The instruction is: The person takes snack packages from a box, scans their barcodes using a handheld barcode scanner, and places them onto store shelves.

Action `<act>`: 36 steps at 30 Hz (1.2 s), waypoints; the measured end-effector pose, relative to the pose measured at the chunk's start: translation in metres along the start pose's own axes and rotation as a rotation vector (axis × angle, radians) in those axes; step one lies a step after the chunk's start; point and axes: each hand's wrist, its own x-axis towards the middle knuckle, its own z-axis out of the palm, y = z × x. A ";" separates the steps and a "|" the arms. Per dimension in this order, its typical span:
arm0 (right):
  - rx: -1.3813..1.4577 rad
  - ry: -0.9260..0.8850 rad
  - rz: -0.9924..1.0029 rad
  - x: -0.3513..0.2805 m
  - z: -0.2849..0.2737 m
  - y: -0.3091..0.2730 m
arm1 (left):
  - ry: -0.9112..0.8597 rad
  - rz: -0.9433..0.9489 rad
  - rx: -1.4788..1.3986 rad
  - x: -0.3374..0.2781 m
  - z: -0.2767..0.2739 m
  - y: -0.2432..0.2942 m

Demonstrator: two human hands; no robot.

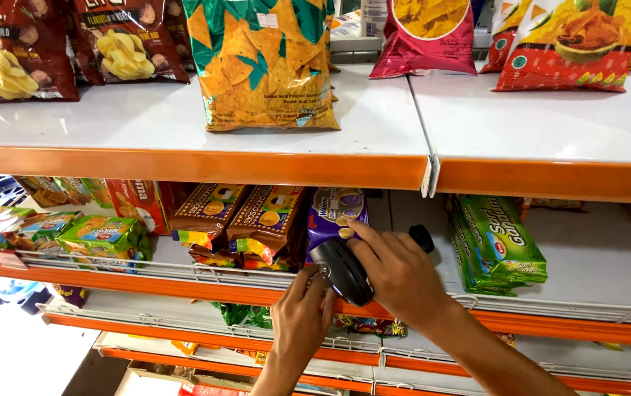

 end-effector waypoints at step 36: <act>0.375 0.043 0.271 -0.002 -0.011 -0.002 | -0.447 0.497 0.521 0.047 -0.017 -0.009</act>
